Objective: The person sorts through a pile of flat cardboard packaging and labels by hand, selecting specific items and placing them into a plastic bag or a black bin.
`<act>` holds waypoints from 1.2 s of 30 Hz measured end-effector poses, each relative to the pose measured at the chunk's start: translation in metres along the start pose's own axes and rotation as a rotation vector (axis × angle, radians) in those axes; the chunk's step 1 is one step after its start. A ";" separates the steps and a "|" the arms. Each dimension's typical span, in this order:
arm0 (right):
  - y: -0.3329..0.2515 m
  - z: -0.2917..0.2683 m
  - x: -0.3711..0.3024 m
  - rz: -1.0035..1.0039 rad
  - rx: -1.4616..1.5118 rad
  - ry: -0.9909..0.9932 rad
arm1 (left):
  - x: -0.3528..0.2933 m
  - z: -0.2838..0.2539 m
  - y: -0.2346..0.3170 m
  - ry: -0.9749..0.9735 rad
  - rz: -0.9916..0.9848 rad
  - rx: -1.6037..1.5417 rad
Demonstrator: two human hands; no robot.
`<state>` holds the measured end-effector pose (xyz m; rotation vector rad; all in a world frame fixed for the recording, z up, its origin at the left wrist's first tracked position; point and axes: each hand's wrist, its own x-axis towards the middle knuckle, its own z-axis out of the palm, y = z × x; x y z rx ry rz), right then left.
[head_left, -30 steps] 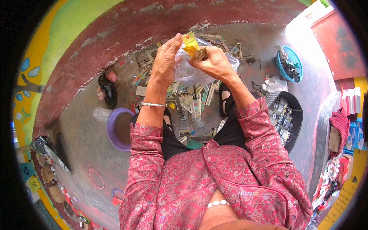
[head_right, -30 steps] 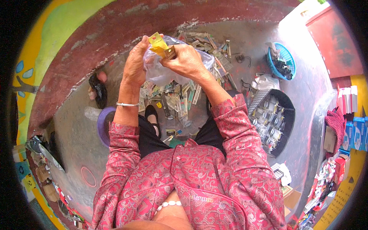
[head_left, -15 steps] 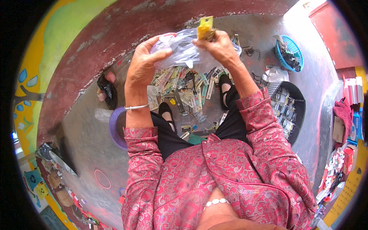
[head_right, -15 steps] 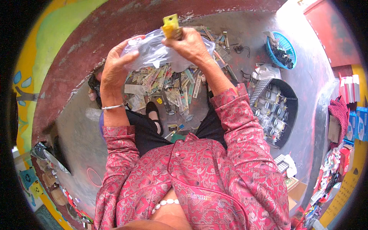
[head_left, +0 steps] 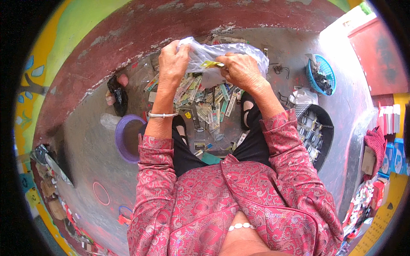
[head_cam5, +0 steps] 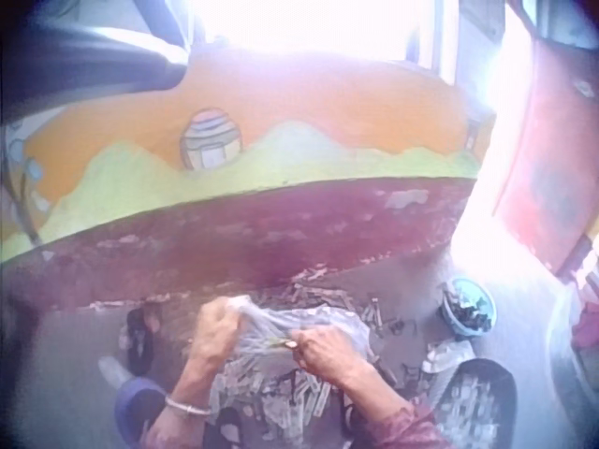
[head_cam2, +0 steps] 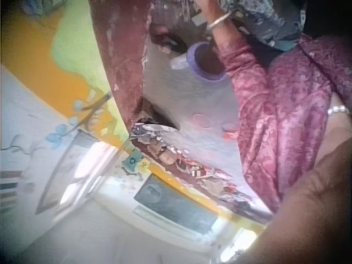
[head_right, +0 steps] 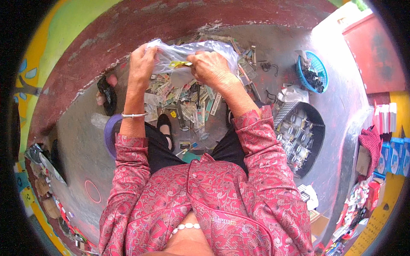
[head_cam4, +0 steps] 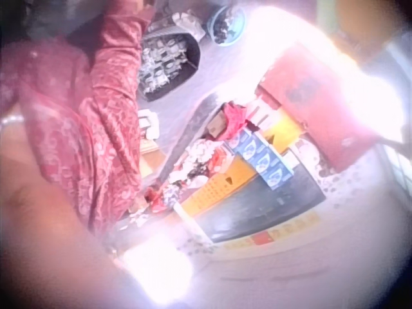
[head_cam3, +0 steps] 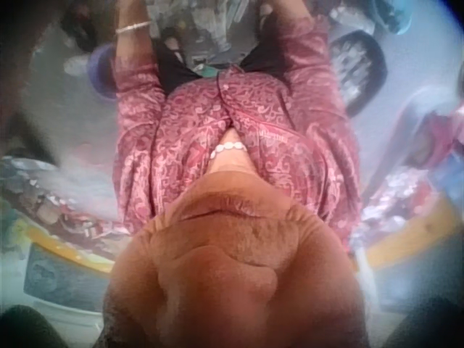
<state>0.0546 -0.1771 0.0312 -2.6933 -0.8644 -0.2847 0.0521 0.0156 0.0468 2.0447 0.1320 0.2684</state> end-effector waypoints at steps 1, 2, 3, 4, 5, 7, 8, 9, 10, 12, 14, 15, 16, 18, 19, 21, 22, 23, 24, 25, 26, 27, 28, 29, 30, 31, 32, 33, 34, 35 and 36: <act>-0.001 0.001 0.001 -0.007 -0.049 -0.034 | 0.000 0.003 0.002 0.050 0.023 0.073; 0.000 0.004 0.002 0.036 -0.066 -0.025 | -0.003 0.004 0.011 0.053 0.084 0.101; 0.001 0.005 0.004 0.074 -0.086 -0.014 | -0.009 0.004 0.024 0.061 0.146 0.127; 0.002 0.005 0.007 0.111 -0.105 -0.003 | -0.015 0.006 0.032 0.069 0.207 0.154; -0.002 0.001 0.010 0.208 -0.060 0.044 | -0.020 0.010 0.033 0.090 0.323 0.085; 0.003 -0.004 0.012 0.251 0.058 0.082 | -0.034 0.013 0.056 0.015 0.344 0.008; 0.010 -0.002 0.012 0.225 0.067 0.082 | -0.043 0.012 0.071 -0.029 0.300 0.042; 0.016 0.004 0.009 0.170 0.056 0.028 | -0.047 0.019 0.070 -0.007 0.387 0.024; 0.020 0.009 0.009 0.116 0.046 -0.027 | -0.050 0.026 0.069 0.015 0.474 0.009; 0.014 0.011 0.003 -0.030 0.403 0.240 | -0.056 0.033 0.069 0.090 0.679 0.035; 0.013 0.014 0.004 0.162 0.784 0.412 | -0.057 0.039 0.072 0.054 0.678 0.064; 0.014 0.010 0.003 0.188 0.845 0.416 | -0.063 0.040 0.075 -0.045 0.620 0.129; 0.013 0.008 0.000 0.196 0.889 0.420 | -0.071 0.048 0.076 -0.032 0.684 0.224; 0.013 0.002 -0.002 0.193 0.961 0.424 | -0.091 0.053 0.082 -0.044 0.853 0.375; 0.012 -0.002 -0.003 0.191 0.989 0.430 | -0.101 0.058 0.081 0.017 0.890 0.424; 0.014 -0.012 -0.004 0.205 1.019 0.439 | -0.123 0.056 0.088 0.015 0.867 0.465; 0.014 -0.015 -0.002 0.205 1.030 0.441 | -0.130 0.051 0.092 -0.008 0.852 0.507; 0.014 -0.017 -0.001 0.208 1.045 0.442 | -0.137 0.042 0.098 -0.058 0.875 0.464; 0.015 -0.020 0.000 0.213 1.066 0.442 | -0.140 0.033 0.104 -0.110 0.901 0.422; 0.017 -0.024 0.001 0.220 1.084 0.441 | -0.136 0.028 0.106 -0.114 0.968 0.262; 0.019 -0.029 0.001 0.233 1.108 0.431 | -0.130 0.025 0.106 -0.058 1.024 0.110; 0.020 -0.034 0.000 0.248 1.126 0.418 | -0.117 0.017 0.103 -0.048 0.969 -0.038; 0.019 -0.027 0.009 0.244 1.153 0.382 | -0.095 0.014 0.083 0.119 1.003 -0.031; 0.018 -0.031 0.010 0.238 1.085 0.380 | -0.066 0.011 0.074 0.240 0.933 -0.129; 0.021 -0.030 0.010 0.230 0.993 0.393 | -0.055 0.002 0.065 0.107 0.531 -0.113; 0.016 -0.027 0.010 0.164 0.873 0.540 | -0.039 0.004 0.055 0.112 0.515 -0.089; 0.011 -0.022 0.012 0.107 0.751 0.685 | -0.027 0.010 0.041 0.128 0.499 -0.051; 0.019 -0.016 0.010 0.090 0.886 0.654 | -0.025 0.019 0.028 0.037 0.492 -0.045; 0.022 -0.013 0.010 0.067 1.026 0.616 | -0.024 0.026 0.015 -0.050 0.481 -0.035; 0.017 -0.021 0.011 0.086 1.229 0.610 | -0.024 0.033 0.008 -0.033 0.466 -0.005; 0.013 -0.029 0.012 0.111 1.433 0.616 | -0.021 0.036 0.001 -0.074 0.423 -0.010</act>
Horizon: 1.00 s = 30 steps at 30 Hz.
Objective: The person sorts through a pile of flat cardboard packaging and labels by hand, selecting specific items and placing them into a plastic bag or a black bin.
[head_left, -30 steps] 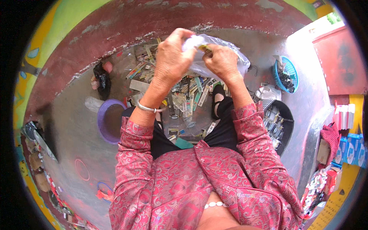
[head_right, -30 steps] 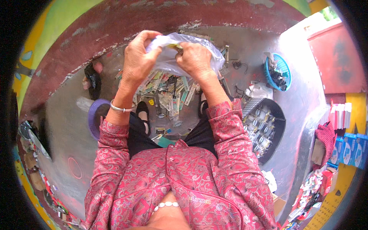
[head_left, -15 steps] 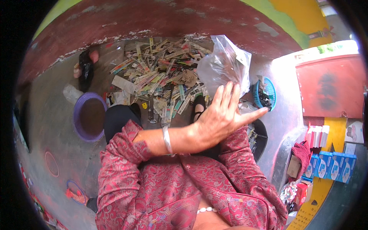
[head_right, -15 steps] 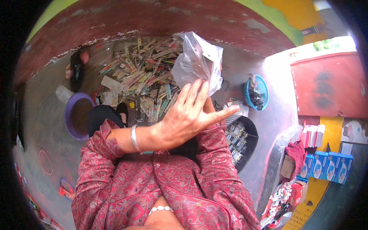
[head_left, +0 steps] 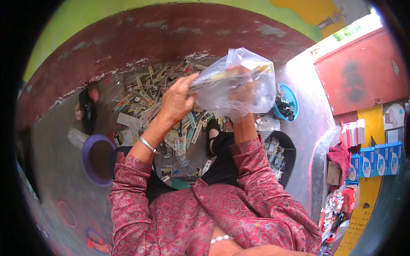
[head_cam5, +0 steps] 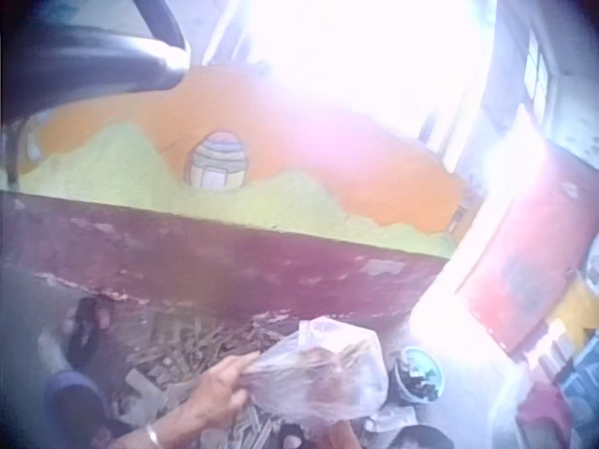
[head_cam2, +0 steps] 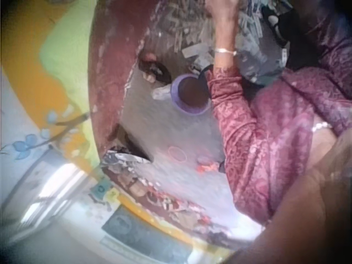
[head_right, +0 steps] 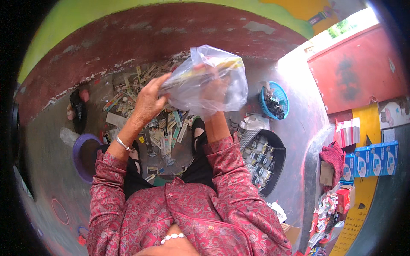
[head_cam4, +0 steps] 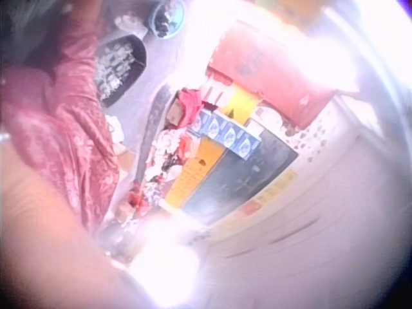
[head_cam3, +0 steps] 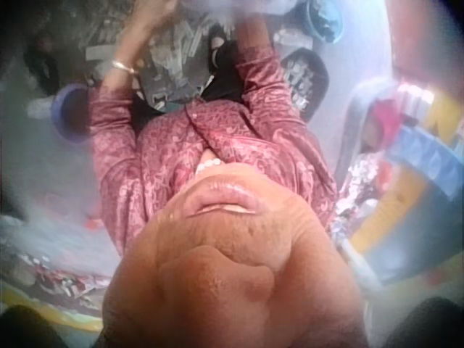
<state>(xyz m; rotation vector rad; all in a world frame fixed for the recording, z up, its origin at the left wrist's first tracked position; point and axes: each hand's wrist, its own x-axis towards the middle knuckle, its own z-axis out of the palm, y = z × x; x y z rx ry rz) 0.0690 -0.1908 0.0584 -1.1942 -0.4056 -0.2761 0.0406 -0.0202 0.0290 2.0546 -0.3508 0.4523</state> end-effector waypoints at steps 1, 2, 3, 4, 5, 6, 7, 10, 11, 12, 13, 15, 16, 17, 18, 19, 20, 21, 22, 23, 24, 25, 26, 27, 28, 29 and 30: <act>0.001 -0.007 0.002 -0.126 -0.431 0.020 | 0.001 -0.001 -0.008 -0.038 -0.043 -0.014; 0.002 -0.013 0.002 -0.241 -0.858 0.045 | 0.001 -0.002 -0.012 -0.080 -0.092 -0.021; 0.000 -0.017 0.004 -0.253 -0.869 0.015 | 0.001 0.000 -0.013 -0.018 -0.065 -0.141; 0.001 -0.022 0.006 -0.252 -0.769 0.036 | 0.002 0.001 -0.013 -0.048 -0.151 -0.297; 0.007 -0.028 0.007 -0.250 -0.663 0.058 | 0.003 0.000 -0.014 -0.079 -0.241 -0.446; 0.013 -0.037 0.007 -0.237 -0.665 0.094 | 0.003 -0.001 -0.014 -0.108 -0.333 -0.597; 0.019 -0.045 0.007 -0.225 -0.665 0.130 | 0.003 -0.001 -0.014 -0.135 -0.428 -0.748; 0.003 -0.023 0.010 -0.265 -0.458 0.187 | -0.004 -0.001 -0.016 -0.283 -0.537 -0.805; 0.004 -0.030 0.010 -0.131 -0.223 0.205 | -0.006 0.000 -0.009 -0.331 -0.544 -0.820; 0.005 -0.036 0.012 -0.011 0.021 0.253 | -0.009 0.000 -0.010 -0.342 -0.531 -0.809; 0.008 -0.039 0.010 0.035 0.148 0.284 | -0.010 0.000 -0.013 -0.353 -0.519 -0.796; 0.007 -0.041 0.010 -0.017 0.009 0.244 | -0.004 -0.008 -0.027 -0.514 -0.518 -0.704; 0.006 -0.041 0.009 -0.106 -0.256 0.172 | -0.006 -0.015 -0.031 -0.487 -0.529 -0.686; 0.004 -0.043 0.009 -0.198 -0.524 0.101 | -0.002 -0.024 -0.028 -0.464 -0.535 -0.667; 0.004 -0.043 0.010 -0.292 -0.788 0.027 | 0.004 -0.033 -0.028 -0.439 -0.538 -0.646; 0.007 -0.039 0.008 -0.088 -0.618 0.093 | 0.009 -0.044 -0.032 -0.376 -0.492 -0.650; 0.010 -0.031 0.013 -0.138 -0.563 0.121 | 0.015 -0.049 -0.017 -0.190 -0.460 -0.702; 0.014 -0.021 0.010 -0.169 -0.508 0.146 | 0.018 -0.048 -0.008 -0.106 -0.335 -0.557; 0.013 -0.014 0.009 -0.137 -0.500 0.154 | 0.021 -0.044 0.001 -0.025 -0.210 -0.412; 0.011 -0.006 0.006 -0.102 -0.493 0.163 | 0.022 -0.037 0.013 0.001 -0.084 -0.336; 0.011 0.001 0.002 -0.065 -0.484 0.171 | 0.022 -0.029 0.023 0.029 0.036 -0.261; 0.013 0.005 0.000 0.082 -0.249 0.154 | 0.021 -0.022 0.028 0.071 0.038 -0.244; 0.011 0.010 0.002 0.220 -0.017 0.137 | 0.023 -0.018 0.033 0.114 0.049 -0.231; 0.003 0.018 0.000 0.236 -0.002 0.144 | 0.025 -0.013 0.033 0.230 0.032 -0.256; 0.005 0.021 -0.002 0.216 -0.054 0.132 | 0.025 -0.015 0.031 0.236 0.033 -0.304; 0.009 0.020 -0.004 0.194 -0.111 0.126 | 0.026 -0.017 0.029 0.239 0.034 -0.357; 0.011 0.020 -0.005 0.171 -0.167 0.118 | 0.027 -0.018 0.027 0.241 0.036 -0.411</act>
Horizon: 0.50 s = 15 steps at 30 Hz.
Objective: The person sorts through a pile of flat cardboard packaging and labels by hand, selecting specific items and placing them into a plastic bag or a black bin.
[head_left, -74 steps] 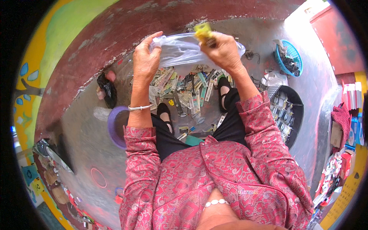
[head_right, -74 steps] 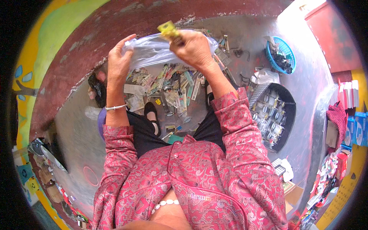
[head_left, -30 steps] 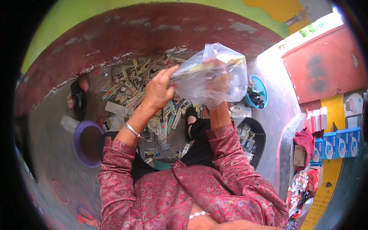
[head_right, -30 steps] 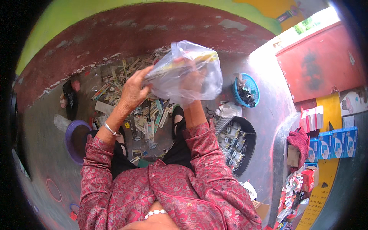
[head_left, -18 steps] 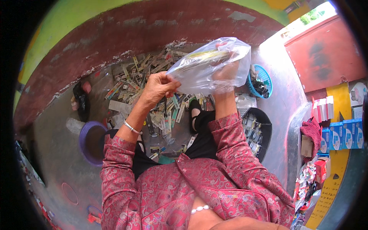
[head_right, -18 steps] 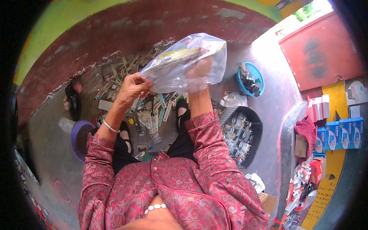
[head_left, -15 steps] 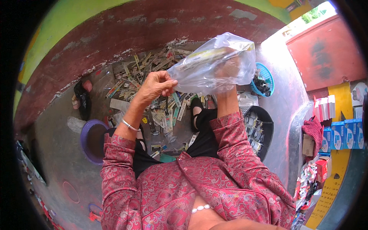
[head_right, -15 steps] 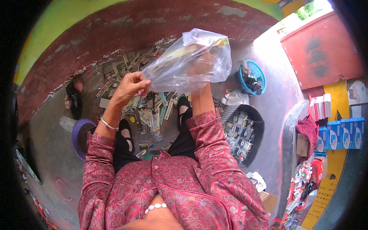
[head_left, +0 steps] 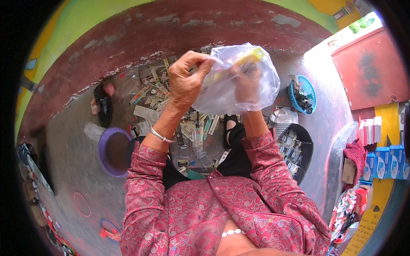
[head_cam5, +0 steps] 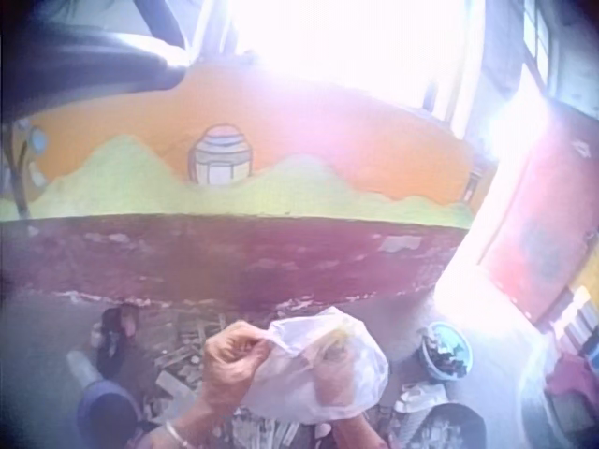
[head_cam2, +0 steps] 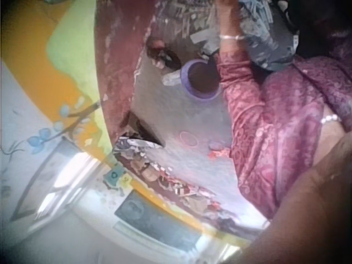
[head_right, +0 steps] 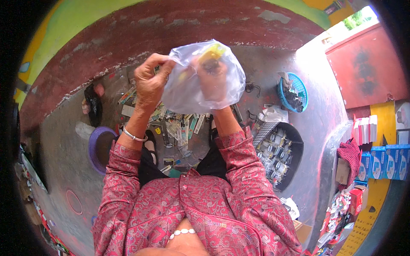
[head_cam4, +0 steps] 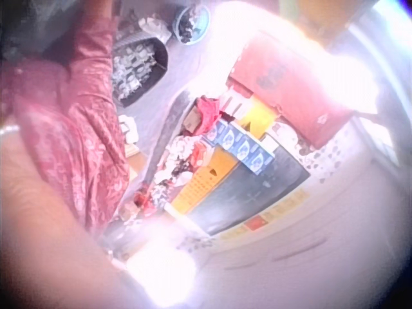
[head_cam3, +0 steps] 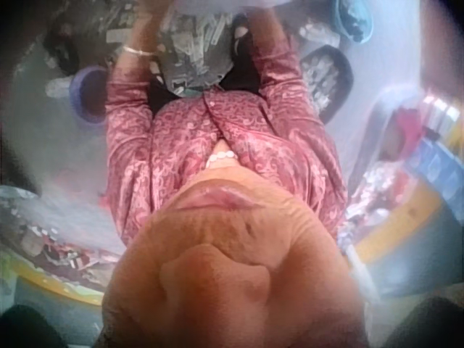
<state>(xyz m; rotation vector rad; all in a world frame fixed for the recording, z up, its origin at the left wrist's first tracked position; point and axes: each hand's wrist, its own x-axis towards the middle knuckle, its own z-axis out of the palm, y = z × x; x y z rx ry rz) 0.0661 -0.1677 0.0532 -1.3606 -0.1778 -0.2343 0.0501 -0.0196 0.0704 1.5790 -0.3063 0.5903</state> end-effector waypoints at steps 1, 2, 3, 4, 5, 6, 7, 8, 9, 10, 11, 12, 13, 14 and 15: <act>-0.001 -0.001 0.001 0.001 -0.079 -0.093 | 0.003 -0.002 0.001 0.045 -0.024 -0.116; -0.005 -0.001 0.004 0.001 -0.153 -0.189 | 0.007 -0.008 0.009 0.038 -0.075 -0.130; -0.007 0.000 0.006 0.001 -0.226 -0.285 | 0.008 -0.011 0.007 0.040 -0.096 -0.175; -0.005 0.001 0.003 -0.014 -0.222 -0.338 | 0.009 -0.013 0.004 0.042 -0.118 -0.220; -0.005 0.003 -0.002 -0.038 -0.220 -0.393 | 0.010 -0.013 0.004 0.042 -0.140 -0.291; -0.003 0.004 -0.003 -0.062 -0.217 -0.447 | 0.009 -0.012 0.003 0.041 -0.162 -0.362; 0.000 0.003 0.001 -0.192 -0.275 -0.487 | 0.008 -0.011 0.001 0.039 -0.184 -0.434; 0.001 0.001 0.002 -0.212 -0.409 -0.498 | 0.006 -0.011 -0.002 0.009 -0.212 -0.418; 0.002 -0.002 0.003 -0.233 -0.542 -0.507 | 0.005 -0.010 -0.004 -0.018 -0.250 -0.344; 0.002 -0.002 0.004 -0.254 -0.676 -0.514 | 0.005 -0.010 -0.004 -0.044 -0.288 -0.270; 0.001 -0.002 0.004 -0.312 -0.795 -0.453 | 0.006 -0.010 -0.003 -0.054 -0.340 -0.249; -0.001 0.000 0.005 -0.371 -0.914 -0.389 | 0.007 -0.010 0.001 -0.064 -0.392 -0.227; -0.001 0.002 0.005 -0.429 -1.031 -0.322 | 0.008 -0.010 0.003 -0.074 -0.444 -0.204; 0.001 0.004 0.006 -0.492 -0.976 -0.269 | 0.008 -0.011 0.001 -0.070 -0.397 -0.206; 0.006 0.006 0.009 -0.555 -0.920 -0.215 | 0.009 -0.013 -0.004 -0.066 -0.350 -0.208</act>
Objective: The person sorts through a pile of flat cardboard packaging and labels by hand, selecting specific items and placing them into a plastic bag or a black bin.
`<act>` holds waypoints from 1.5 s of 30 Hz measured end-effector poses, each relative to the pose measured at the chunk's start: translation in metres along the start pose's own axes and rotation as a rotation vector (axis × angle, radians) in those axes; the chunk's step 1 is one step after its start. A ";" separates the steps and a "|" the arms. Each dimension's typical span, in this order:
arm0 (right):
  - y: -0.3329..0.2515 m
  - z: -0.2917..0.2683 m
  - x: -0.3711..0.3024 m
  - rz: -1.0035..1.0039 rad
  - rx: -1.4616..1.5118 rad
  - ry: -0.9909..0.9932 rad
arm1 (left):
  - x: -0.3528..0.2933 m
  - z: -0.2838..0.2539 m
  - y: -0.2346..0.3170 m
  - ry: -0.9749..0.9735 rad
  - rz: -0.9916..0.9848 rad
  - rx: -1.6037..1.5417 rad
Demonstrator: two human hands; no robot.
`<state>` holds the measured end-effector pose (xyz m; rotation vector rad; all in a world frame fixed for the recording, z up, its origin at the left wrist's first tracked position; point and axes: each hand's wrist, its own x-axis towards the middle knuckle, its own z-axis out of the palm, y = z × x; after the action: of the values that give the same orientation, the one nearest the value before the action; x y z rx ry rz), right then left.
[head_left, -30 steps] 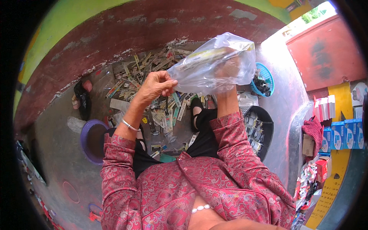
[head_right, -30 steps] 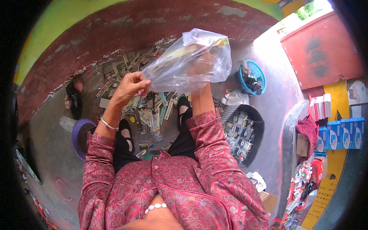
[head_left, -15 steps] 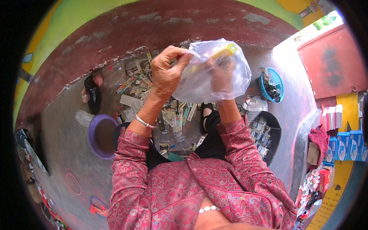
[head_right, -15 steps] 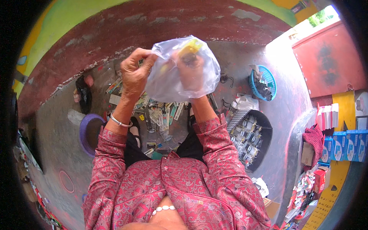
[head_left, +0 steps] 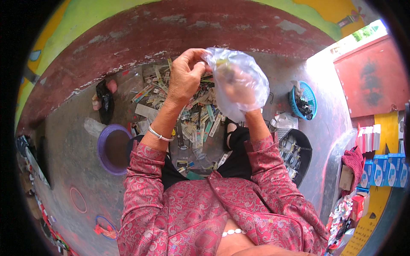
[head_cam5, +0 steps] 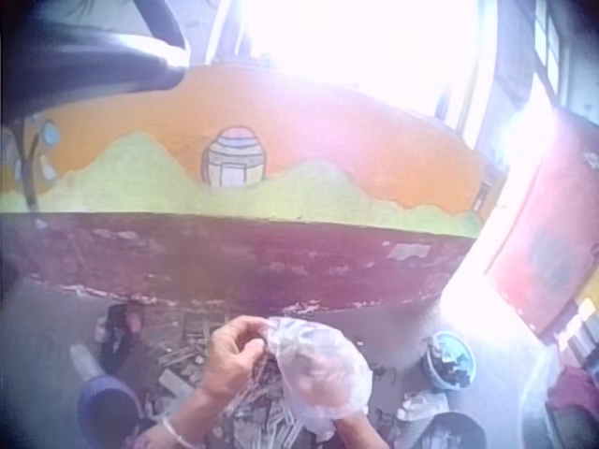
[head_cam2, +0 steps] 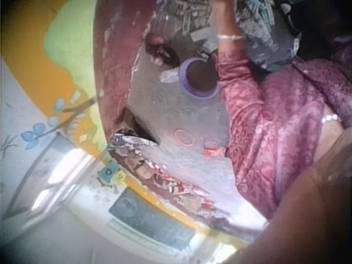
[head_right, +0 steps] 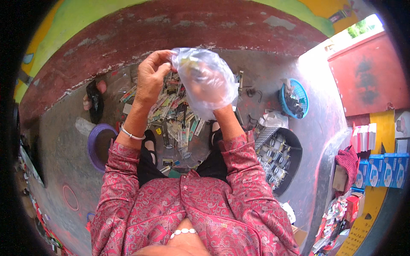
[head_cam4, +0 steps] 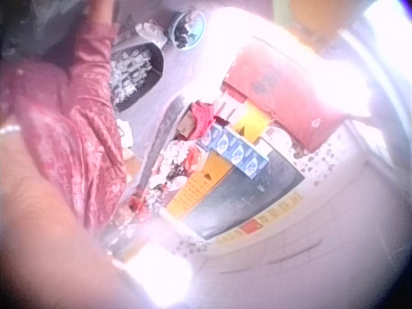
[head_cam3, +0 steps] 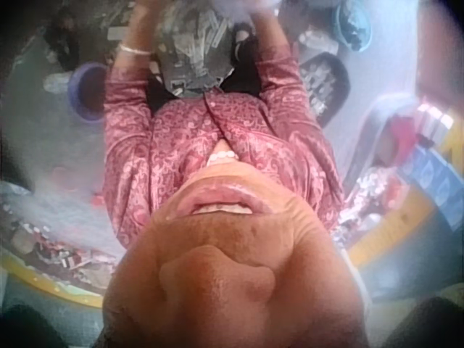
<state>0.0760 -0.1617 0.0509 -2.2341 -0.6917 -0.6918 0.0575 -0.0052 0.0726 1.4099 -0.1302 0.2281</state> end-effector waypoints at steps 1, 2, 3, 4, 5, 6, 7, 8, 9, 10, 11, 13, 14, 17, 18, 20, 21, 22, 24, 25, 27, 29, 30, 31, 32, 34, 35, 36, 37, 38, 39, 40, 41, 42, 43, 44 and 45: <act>0.002 0.003 -0.001 -0.031 0.030 0.085 | 0.001 -0.001 -0.001 -0.001 0.048 -0.001; 0.000 0.000 -0.002 0.157 -0.059 -0.066 | 0.002 0.000 0.001 -0.010 0.066 -0.026; -0.003 -0.002 -0.001 0.083 -0.055 -0.044 | 0.000 0.000 0.003 0.002 0.085 -0.005; -0.006 -0.006 0.001 0.008 -0.051 -0.021 | -0.002 -0.001 0.005 0.013 0.104 0.016; -0.012 -0.010 0.004 -0.066 -0.048 0.002 | -0.003 -0.001 0.006 0.022 0.124 0.036; -0.016 -0.012 0.005 -0.043 -0.021 -0.019 | -0.003 0.000 0.004 0.035 0.193 0.054; -0.020 -0.014 0.005 -0.020 0.007 -0.041 | -0.003 0.000 0.007 -0.001 0.301 0.177; -0.021 -0.014 0.004 0.004 0.034 -0.066 | -0.002 0.001 0.012 -0.037 0.407 0.298; -0.019 -0.012 0.003 -0.018 0.029 -0.062 | -0.003 0.002 0.018 -0.074 0.512 0.419; -0.015 -0.008 0.000 -0.040 0.025 -0.060 | -0.008 0.009 0.025 -0.105 0.535 0.507; -0.013 -0.004 -0.002 -0.069 0.025 -0.062 | -0.010 0.010 0.023 -0.077 0.601 0.658; -0.004 0.004 -0.007 -0.076 0.081 -0.071 | -0.013 0.012 0.014 -0.020 0.724 0.964; -0.001 0.007 -0.009 -0.078 0.109 -0.074 | -0.013 0.013 0.009 0.033 0.691 0.904; 0.003 0.008 -0.011 -0.107 -0.029 -0.124 | -0.012 0.015 0.007 0.090 0.785 0.807; 0.010 0.010 -0.014 -0.097 -0.077 -0.186 | -0.014 0.018 0.009 0.119 0.788 0.720; 0.014 0.004 -0.020 -0.100 -0.062 -0.151 | -0.024 0.022 0.017 0.126 0.863 0.760; 0.013 0.001 -0.024 -0.099 -0.056 -0.129 | -0.028 0.024 0.020 0.125 0.902 0.778; 0.017 -0.004 -0.024 -0.186 -0.070 -0.056 | -0.032 0.027 0.012 0.083 0.934 0.757; 0.023 -0.010 -0.023 -0.141 -0.158 -0.129 | -0.038 0.031 -0.008 0.052 0.965 0.841; 0.025 -0.013 -0.023 -0.004 -0.228 -0.280 | -0.039 0.031 -0.015 0.042 0.979 0.882; 0.033 -0.021 -0.033 -0.064 0.007 -0.070 | -0.035 0.026 -0.020 0.007 0.882 0.840; 0.035 -0.017 -0.030 -0.239 -0.816 -0.103 | -0.033 0.031 -0.024 0.026 0.693 0.618; 0.035 -0.015 -0.028 -0.342 -1.182 -0.077 | -0.031 0.035 -0.020 0.057 0.699 0.567; 0.031 -0.011 -0.025 -0.116 -0.735 -0.083 | -0.030 0.036 -0.022 0.066 0.682 0.537; 0.029 -0.012 -0.023 -0.104 -0.561 -0.060 | -0.030 0.037 -0.022 0.039 0.593 0.428; 0.025 -0.015 -0.020 -0.086 -0.209 -0.013 | -0.033 0.037 -0.013 -0.004 0.511 0.289; 0.025 -0.015 -0.021 -0.085 -0.225 -0.012 | -0.034 0.037 0.000 -0.024 0.520 0.262; 0.025 -0.015 -0.023 -0.083 -0.240 -0.010 | -0.034 0.030 0.000 -0.064 0.667 0.293; 0.025 -0.014 -0.024 -0.081 -0.255 -0.010 | -0.036 0.025 0.004 -0.064 0.778 0.350; 0.024 -0.016 -0.021 -0.017 -0.121 -0.023 | -0.030 0.017 0.003 -0.030 0.869 0.397; 0.027 -0.015 -0.023 -0.032 -0.138 0.014 | -0.024 0.014 0.002 0.057 0.808 0.305; 0.031 -0.011 -0.029 -0.046 -0.157 0.051 | -0.019 0.011 -0.001 0.141 0.745 0.204; 0.035 -0.007 -0.032 -0.080 -0.172 0.085 | -0.014 0.011 -0.002 0.268 0.525 -0.021; 0.035 -0.003 -0.032 -0.116 -0.184 0.120 | -0.001 -0.002 -0.014 0.218 0.324 -0.174; 0.033 0.000 -0.031 -0.164 -0.188 0.095 | 0.004 -0.004 -0.028 0.168 0.141 -0.316; 0.031 0.002 -0.031 -0.202 -0.194 0.069 | 0.000 0.001 -0.037 -0.013 0.094 -0.245; 0.027 0.003 -0.033 -0.237 -0.199 0.036 | -0.005 0.006 -0.051 -0.152 0.022 -0.184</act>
<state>0.0707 -0.1849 0.0159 -2.3338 -0.9146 -0.9520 0.0646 -0.0183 0.0238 1.2424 -0.2851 0.1237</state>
